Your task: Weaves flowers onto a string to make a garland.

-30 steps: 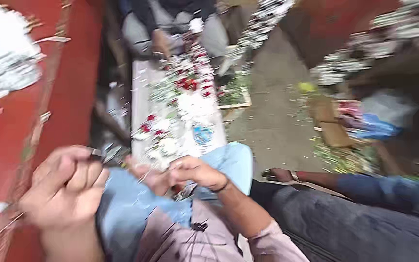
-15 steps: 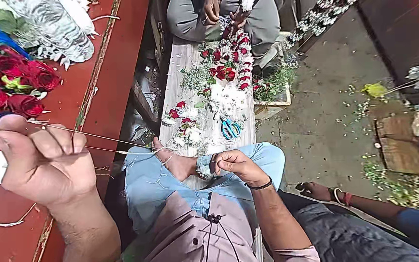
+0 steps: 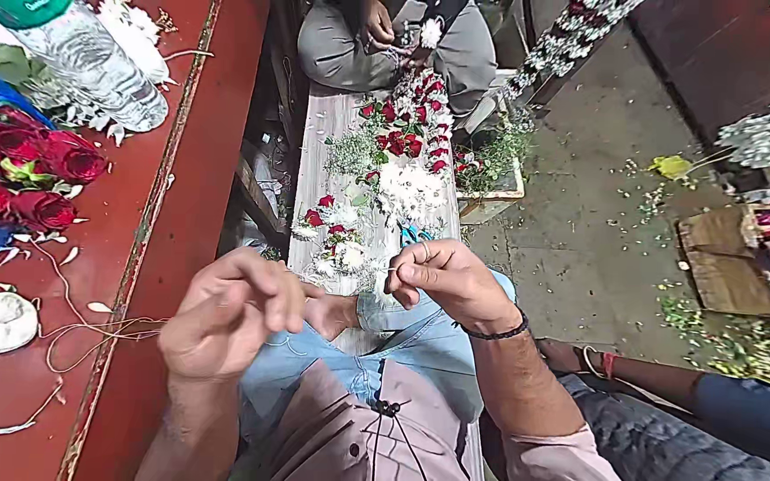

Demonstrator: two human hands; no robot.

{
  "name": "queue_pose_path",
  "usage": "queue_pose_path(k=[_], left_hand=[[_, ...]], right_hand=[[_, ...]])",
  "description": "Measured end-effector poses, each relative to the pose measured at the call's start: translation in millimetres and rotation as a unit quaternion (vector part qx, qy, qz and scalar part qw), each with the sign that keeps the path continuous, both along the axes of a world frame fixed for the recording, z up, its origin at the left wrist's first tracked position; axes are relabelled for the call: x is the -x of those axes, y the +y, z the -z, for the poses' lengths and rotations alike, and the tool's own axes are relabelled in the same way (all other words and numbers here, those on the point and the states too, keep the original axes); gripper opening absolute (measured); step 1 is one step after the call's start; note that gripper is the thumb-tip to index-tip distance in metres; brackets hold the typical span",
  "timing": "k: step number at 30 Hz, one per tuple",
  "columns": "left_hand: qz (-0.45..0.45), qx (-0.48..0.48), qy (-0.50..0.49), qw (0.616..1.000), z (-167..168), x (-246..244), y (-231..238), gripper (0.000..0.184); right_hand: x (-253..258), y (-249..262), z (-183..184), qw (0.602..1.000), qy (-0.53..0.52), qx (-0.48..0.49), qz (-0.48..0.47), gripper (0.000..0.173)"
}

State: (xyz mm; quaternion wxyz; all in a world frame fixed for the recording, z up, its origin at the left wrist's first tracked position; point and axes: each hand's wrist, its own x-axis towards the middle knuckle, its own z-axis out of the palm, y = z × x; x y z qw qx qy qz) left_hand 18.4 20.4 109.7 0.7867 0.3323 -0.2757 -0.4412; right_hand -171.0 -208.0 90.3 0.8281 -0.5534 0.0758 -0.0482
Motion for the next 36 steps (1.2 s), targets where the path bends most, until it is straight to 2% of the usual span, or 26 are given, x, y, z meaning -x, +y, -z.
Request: queue_pose_path(k=[2, 4, 5, 6, 8, 9, 12, 14, 16, 19, 21, 26, 30, 36], left_hand=[[-0.024, -0.07, -0.078, 0.994, -3, 8, -17, 0.025], [-0.041, -0.169, -0.224, 0.959, 3, 10, -40, 0.045], [-0.018, -0.205, -0.265, 0.942, 6, 11, -50, 0.049], [0.022, -0.221, -0.264, 0.939, 8, 13, -59, 0.045], [0.088, -0.205, -0.2, 0.954, 6, 15, -72, 0.028], [0.097, -0.185, -0.17, 0.963, 3, 16, -77, 0.023], [0.087, -0.095, -0.088, 0.988, -15, 10, -82, 0.025], [0.03, -0.056, -0.1, 0.993, -30, 3, -86, 0.026], [-0.06, -0.038, -0.159, 0.985, -42, -3, -89, 0.027], [-0.225, -0.043, -0.299, 0.926, -48, -14, -85, 0.028], [-0.277, -0.042, -0.305, 0.91, -60, -23, -80, 0.028], [-0.2, -0.035, -0.307, 0.93, -80, -27, -65, 0.025], [-0.148, -0.038, -0.274, 0.95, -74, -23, -63, 0.024], [-0.19, -0.062, -0.16, 0.967, -47, -24, -68, 0.031]], right_hand=[[-7, -3, -8, 1.0, 0.004, 0.012, 0.021, 0.024], [-15, -9, -19, 0.999, 0.004, 0.047, 0.026, 0.022], [-19, -11, -24, 0.997, 0.002, 0.068, 0.028, 0.022], [-23, -13, -28, 0.996, 0.002, 0.089, 0.028, 0.021], [-30, -18, -37, 0.992, -0.002, 0.12, 0.036, 0.021], [-33, -19, -39, 0.991, -0.006, 0.125, 0.043, 0.022], [-40, -21, -38, 0.992, -0.04, 0.108, 0.052, 0.022], [-45, -15, -26, 0.993, -0.071, 0.081, 0.044, 0.021], [-51, -6, -12, 0.994, -0.078, 0.061, 0.04, 0.022], [-52, 13, 9, 0.997, -0.05, 0.0, 0.051, 0.027], [-51, 23, 16, 0.997, -0.049, -0.033, 0.056, 0.028], [-50, 25, 9, 0.993, -0.113, 0.006, 0.015, 0.034], [-53, 22, 4, 0.991, -0.132, 0.003, 0.003, 0.03], [-55, 22, 11, 0.994, -0.101, 0.012, 0.038, 0.026]])
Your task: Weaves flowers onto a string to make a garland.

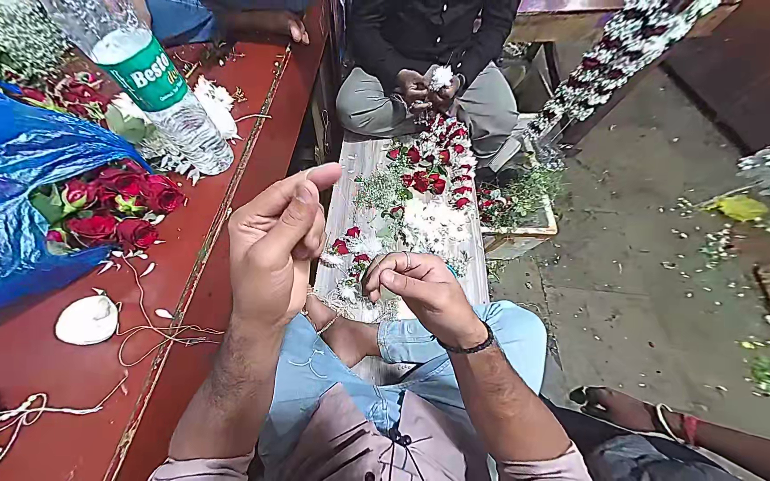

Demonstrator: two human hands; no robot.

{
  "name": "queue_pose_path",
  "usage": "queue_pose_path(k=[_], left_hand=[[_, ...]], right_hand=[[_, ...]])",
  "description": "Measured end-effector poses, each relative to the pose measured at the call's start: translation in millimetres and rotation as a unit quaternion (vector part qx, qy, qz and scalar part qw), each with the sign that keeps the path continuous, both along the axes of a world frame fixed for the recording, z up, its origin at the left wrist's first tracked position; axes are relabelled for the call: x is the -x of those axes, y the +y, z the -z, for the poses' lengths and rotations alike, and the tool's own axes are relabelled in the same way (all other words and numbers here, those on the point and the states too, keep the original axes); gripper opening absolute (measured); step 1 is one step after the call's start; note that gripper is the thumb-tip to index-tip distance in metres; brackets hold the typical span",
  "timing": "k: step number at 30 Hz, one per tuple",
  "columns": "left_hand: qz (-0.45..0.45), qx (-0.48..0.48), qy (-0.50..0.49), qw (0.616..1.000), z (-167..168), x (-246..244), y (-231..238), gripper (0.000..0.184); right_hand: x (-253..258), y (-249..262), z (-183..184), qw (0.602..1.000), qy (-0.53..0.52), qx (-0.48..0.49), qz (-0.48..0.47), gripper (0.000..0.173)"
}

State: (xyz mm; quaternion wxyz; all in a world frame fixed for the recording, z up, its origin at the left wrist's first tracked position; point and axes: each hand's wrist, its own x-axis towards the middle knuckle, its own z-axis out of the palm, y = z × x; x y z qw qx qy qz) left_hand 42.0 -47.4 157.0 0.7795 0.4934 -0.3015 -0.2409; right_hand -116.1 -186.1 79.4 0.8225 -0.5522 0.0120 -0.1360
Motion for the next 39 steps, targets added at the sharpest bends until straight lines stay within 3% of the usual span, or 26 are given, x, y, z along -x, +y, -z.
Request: queue_pose_path(k=[3, 7, 11, 14, 17, 21, 23, 24, 26, 27, 28, 30, 33, 39], left_hand=[[-0.005, -0.034, 0.0, 0.999, 12, 0, -4, 0.033], [0.058, -0.071, 0.009, 0.996, 31, 10, -11, 0.031], [0.126, -0.037, 0.205, 0.97, 46, 19, -17, 0.042], [0.087, -0.019, 0.256, 0.963, 60, 22, -16, 0.04], [0.059, -0.029, 0.226, 0.972, 63, 28, -13, 0.034], [0.107, -0.04, 0.07, 0.991, 42, 30, -10, 0.027], [0.143, -0.045, -0.019, 0.989, 25, 30, -13, 0.024], [0.16, -0.049, -0.058, 0.984, 17, 30, -14, 0.022], [0.167, -0.072, -0.122, 0.976, 4, 31, -17, 0.018], [0.162, -0.083, -0.146, 0.972, 0, 30, -19, 0.017], [0.153, -0.093, -0.161, 0.971, -3, 30, -20, 0.016], [0.146, -0.098, -0.155, 0.972, -4, 30, -21, 0.015], [0.163, -0.082, -0.111, 0.977, -3, 27, -19, 0.016], [0.183, -0.082, -0.074, 0.977, 2, 18, -19, 0.017]], right_hand=[[1, -4, -1, 1.0, 0.007, 0.018, 0.013, 0.024], [0, -8, -17, 0.998, 0.011, 0.014, 0.057, 0.027], [1, -8, -21, 0.991, -0.029, 0.059, 0.115, 0.024], [7, -9, -8, 0.99, -0.03, 0.067, 0.117, 0.025], [18, -12, 15, 0.995, 0.003, 0.047, 0.084, 0.027], [37, -33, 49, 0.993, 0.083, 0.076, 0.033, 0.028], [47, -58, 83, 0.958, 0.206, 0.184, 0.084, 0.025], [51, -73, 107, 0.913, 0.291, 0.257, 0.125, 0.021], [55, -101, 161, 0.767, 0.468, 0.407, 0.165, 0.015], [55, -111, 183, 0.7, 0.537, 0.448, 0.147, 0.021], [55, -117, 199, 0.649, 0.588, 0.468, 0.119, 0.025], [54, -119, 220, 0.587, 0.647, 0.481, 0.071, 0.038], [50, -115, 238, 0.564, 0.661, 0.49, 0.072, 0.054], [53, -130, 228, 0.57, 0.66, 0.475, 0.113, 0.054]])
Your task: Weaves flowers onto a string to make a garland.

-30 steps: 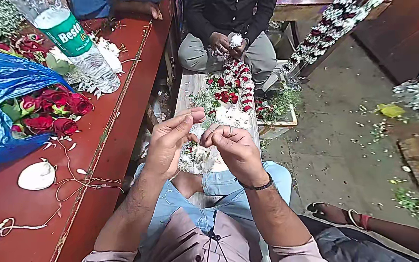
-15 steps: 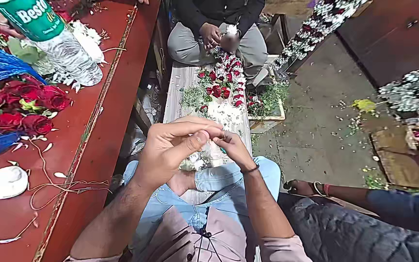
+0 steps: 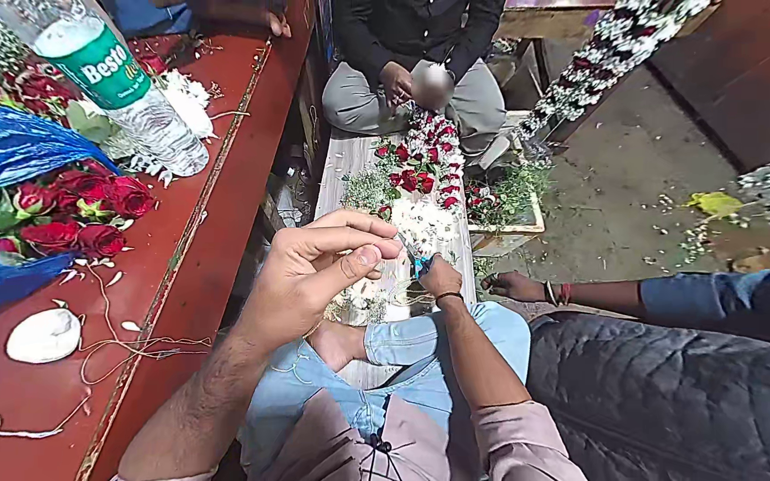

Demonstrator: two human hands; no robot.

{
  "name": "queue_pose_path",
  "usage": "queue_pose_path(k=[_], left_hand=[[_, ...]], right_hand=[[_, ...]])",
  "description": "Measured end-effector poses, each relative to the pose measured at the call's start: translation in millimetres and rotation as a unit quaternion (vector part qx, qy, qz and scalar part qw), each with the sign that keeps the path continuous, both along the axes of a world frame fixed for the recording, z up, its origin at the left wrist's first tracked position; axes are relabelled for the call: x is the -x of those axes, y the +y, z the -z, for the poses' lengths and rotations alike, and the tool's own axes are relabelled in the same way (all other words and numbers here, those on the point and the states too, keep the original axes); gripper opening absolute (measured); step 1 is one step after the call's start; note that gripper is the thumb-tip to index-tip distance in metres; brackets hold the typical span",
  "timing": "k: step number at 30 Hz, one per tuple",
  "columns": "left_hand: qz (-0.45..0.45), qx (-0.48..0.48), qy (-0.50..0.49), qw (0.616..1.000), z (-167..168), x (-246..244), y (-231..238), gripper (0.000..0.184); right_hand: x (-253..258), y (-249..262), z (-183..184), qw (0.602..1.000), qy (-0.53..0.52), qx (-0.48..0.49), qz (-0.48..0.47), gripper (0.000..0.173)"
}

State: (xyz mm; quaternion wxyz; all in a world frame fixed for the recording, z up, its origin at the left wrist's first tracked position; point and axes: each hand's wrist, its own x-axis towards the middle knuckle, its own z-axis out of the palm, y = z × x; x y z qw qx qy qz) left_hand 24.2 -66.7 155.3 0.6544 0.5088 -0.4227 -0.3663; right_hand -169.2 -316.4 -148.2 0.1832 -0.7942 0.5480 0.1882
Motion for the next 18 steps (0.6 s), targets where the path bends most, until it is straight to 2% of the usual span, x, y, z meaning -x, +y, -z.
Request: queue_pose_path(k=[2, 6, 11, 15, 17, 18], left_hand=[[0.003, -0.004, 0.013, 1.0, 3, -1, -1, 0.018], [0.009, -0.005, 0.016, 1.0, 11, -3, -4, 0.019], [0.017, -0.005, 0.011, 1.0, 21, -4, -10, 0.019], [0.026, -0.006, 0.02, 0.999, 31, -4, -18, 0.024], [0.024, -0.01, 0.023, 0.999, 38, -8, -23, 0.03], [0.023, -0.01, 0.032, 0.999, 40, -11, -25, 0.032]], right_hand=[[6, -9, -16, 0.999, -0.016, -0.023, 0.021, 0.054], [34, -34, -37, 0.977, -0.147, -0.129, 0.087, 0.038], [63, -34, -86, 0.934, -0.238, -0.226, 0.143, 0.048], [89, -5, -100, 0.854, -0.404, -0.308, 0.113, 0.063], [91, 24, -119, 0.784, -0.5, -0.36, 0.071, 0.094], [87, 41, -131, 0.752, -0.534, -0.384, 0.042, 0.1]])
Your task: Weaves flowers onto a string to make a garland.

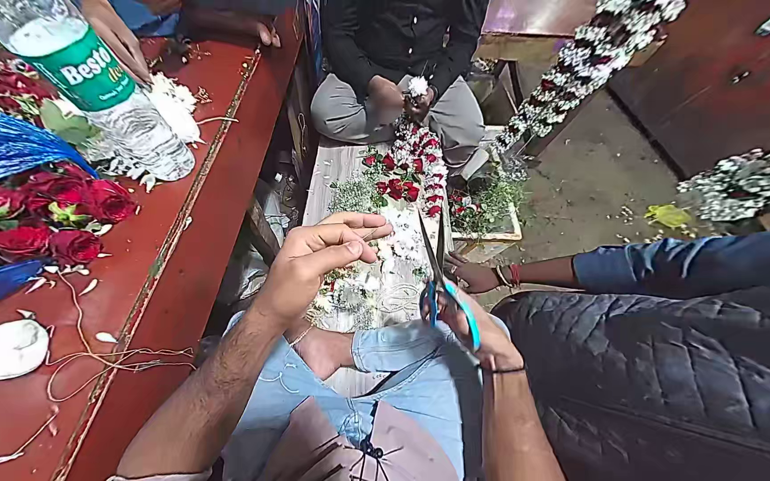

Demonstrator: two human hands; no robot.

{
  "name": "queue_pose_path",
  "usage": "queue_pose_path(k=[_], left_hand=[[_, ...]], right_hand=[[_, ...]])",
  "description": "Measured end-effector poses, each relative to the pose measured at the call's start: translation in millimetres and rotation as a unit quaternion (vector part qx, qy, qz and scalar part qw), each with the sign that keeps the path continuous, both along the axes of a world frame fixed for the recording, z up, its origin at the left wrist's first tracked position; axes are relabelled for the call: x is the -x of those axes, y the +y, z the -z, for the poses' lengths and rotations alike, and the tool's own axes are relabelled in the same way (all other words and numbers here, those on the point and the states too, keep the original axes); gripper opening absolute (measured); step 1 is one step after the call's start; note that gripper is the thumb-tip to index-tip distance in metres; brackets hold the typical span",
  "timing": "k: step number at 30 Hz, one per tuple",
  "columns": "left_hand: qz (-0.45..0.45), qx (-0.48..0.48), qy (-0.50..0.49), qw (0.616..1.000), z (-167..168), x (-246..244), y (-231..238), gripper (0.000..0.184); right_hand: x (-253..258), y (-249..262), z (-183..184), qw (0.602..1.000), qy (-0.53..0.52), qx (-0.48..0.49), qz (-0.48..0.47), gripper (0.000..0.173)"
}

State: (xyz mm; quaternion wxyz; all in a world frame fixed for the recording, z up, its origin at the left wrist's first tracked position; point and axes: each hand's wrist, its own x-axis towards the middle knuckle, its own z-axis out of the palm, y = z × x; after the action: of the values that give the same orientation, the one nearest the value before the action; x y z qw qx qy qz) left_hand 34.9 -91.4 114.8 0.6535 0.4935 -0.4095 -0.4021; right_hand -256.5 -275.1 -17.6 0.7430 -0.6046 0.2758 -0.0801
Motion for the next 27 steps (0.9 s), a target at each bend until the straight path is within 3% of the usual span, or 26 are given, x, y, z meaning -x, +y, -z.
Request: queue_pose_path(k=[3, 7, 14, 18, 24, 27], left_hand=[[0.001, 0.011, 0.049, 0.999, 5, -6, -5, 0.033], [0.014, 0.021, 0.09, 0.996, 12, -9, -13, 0.032], [0.059, -0.001, 0.017, 0.998, 18, -2, -23, 0.03], [0.062, -0.005, -0.004, 0.998, 22, -7, -32, 0.029], [-0.017, -0.018, -0.13, 0.991, 63, -28, -70, 0.027], [-0.026, -0.016, -0.159, 0.987, 66, -28, -81, 0.025]], right_hand=[[-6, 46, -28, 0.989, -0.122, -0.053, -0.07, 0.08], [-13, 70, -44, 0.968, -0.182, -0.128, -0.12, 0.072], [-44, 70, -66, 0.978, -0.19, -0.09, 0.01, 0.058], [-46, 62, -70, 0.978, -0.186, -0.088, 0.036, 0.055], [-24, 49, -50, 0.982, -0.164, -0.076, 0.062, 0.056], [-11, 46, -34, 0.98, -0.156, -0.081, 0.09, 0.061]])
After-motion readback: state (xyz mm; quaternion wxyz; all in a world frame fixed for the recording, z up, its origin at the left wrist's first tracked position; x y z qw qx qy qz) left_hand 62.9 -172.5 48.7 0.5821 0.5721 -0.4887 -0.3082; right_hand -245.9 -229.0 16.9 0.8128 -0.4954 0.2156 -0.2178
